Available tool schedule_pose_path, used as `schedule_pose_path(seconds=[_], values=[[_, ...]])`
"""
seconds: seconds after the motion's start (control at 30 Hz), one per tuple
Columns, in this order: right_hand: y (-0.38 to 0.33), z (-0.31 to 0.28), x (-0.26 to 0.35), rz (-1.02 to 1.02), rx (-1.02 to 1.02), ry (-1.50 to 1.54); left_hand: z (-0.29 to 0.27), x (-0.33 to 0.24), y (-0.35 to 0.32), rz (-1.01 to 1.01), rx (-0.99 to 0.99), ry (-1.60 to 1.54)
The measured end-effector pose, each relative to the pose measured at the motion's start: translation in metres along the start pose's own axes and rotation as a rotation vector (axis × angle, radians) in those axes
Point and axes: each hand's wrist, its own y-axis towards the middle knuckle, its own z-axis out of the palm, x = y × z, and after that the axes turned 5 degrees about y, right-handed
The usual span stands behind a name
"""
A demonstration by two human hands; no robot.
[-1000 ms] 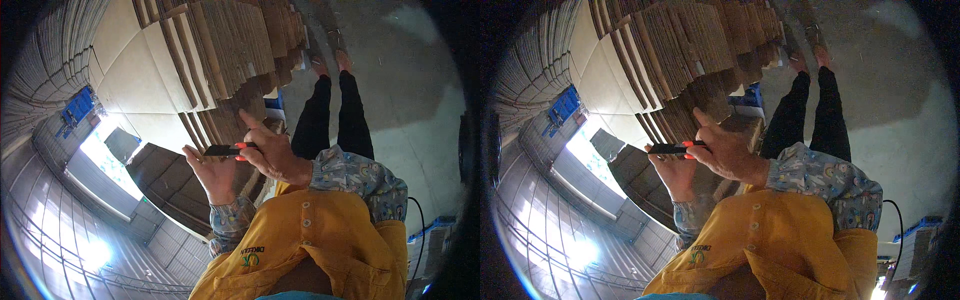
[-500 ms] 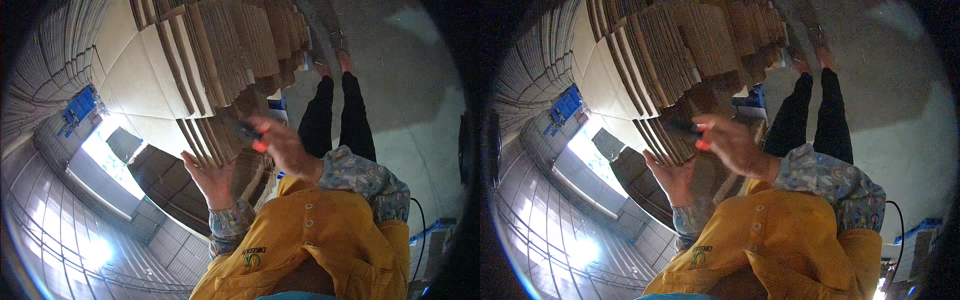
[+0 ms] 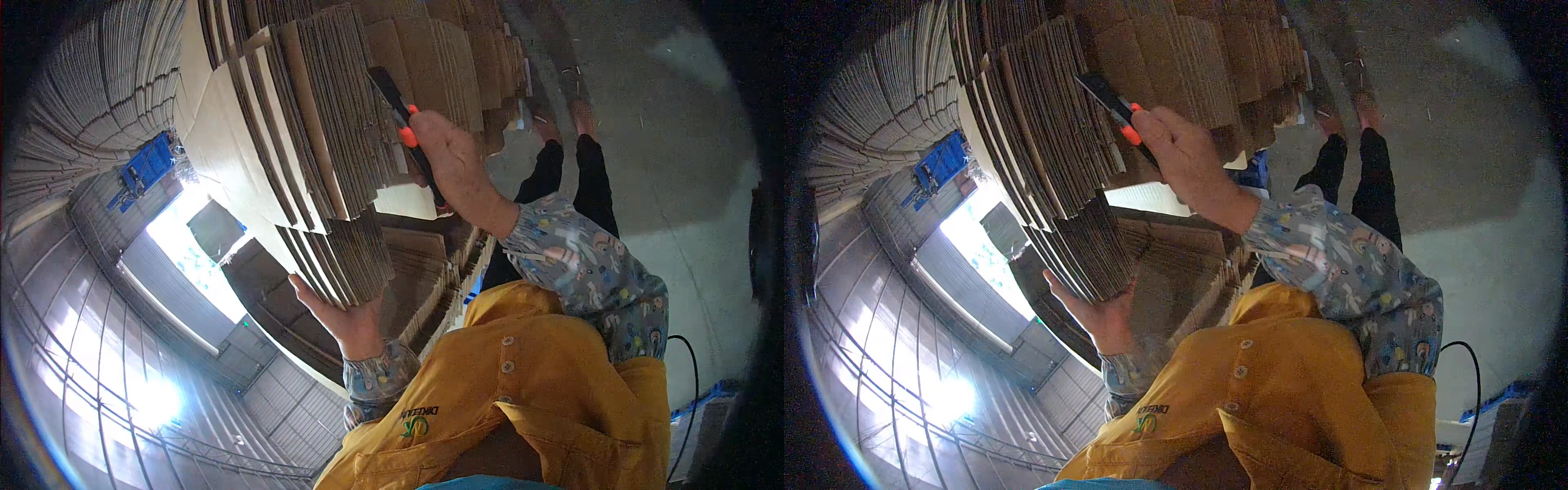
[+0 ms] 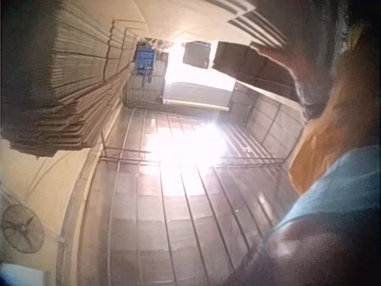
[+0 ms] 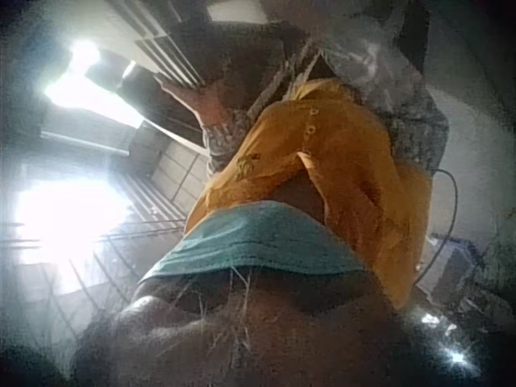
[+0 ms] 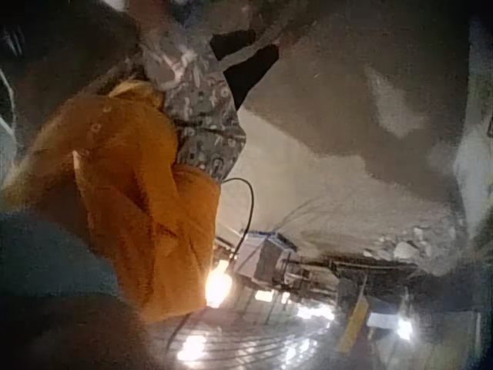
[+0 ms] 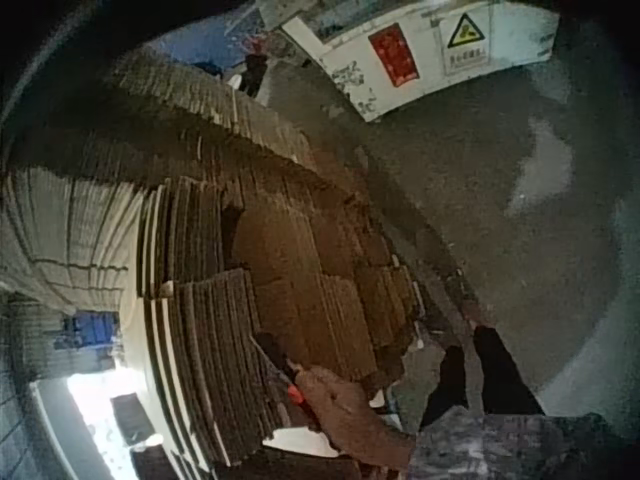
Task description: Using a utility knife to cut and prepare stacks of flattened cardboard for packaging.
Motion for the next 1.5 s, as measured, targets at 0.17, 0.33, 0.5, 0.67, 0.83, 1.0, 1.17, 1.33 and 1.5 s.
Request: schedule_pose_path(seconds=[0.17,0.33,0.5,0.67,0.83,1.0,1.17,1.33,1.5], values=[[0.008,0.006,0.000,-0.123,-0.032,-0.027,0.004,-0.001,-0.003,-0.010,0.032,-0.034],[0.011,0.007,-0.007,-0.280,-0.005,-0.073,0.001,0.001,0.000,-0.047,0.019,-0.007],[0.009,0.003,-0.010,-0.265,0.026,-0.096,0.000,0.001,0.000,-0.025,0.069,-0.041],[-0.001,0.003,-0.007,0.040,0.053,-0.026,0.004,0.001,-0.002,-0.030,0.050,-0.036],[-0.012,-0.007,-0.016,0.073,0.082,-0.029,0.013,0.006,0.001,-0.009,-0.067,-0.005],[-0.021,-0.010,-0.023,-0.032,0.074,-0.106,0.005,0.006,0.002,-0.009,-0.018,-0.016],[-0.010,-0.011,-0.013,-0.118,0.059,-0.211,0.003,0.005,0.004,-0.010,-0.002,-0.004],[-0.010,-0.013,-0.019,-0.211,0.093,-0.272,-0.002,0.005,0.007,0.006,0.005,0.034],[-0.028,-0.017,-0.027,-0.088,0.095,-0.254,0.004,0.006,0.003,-0.036,0.028,-0.059]])
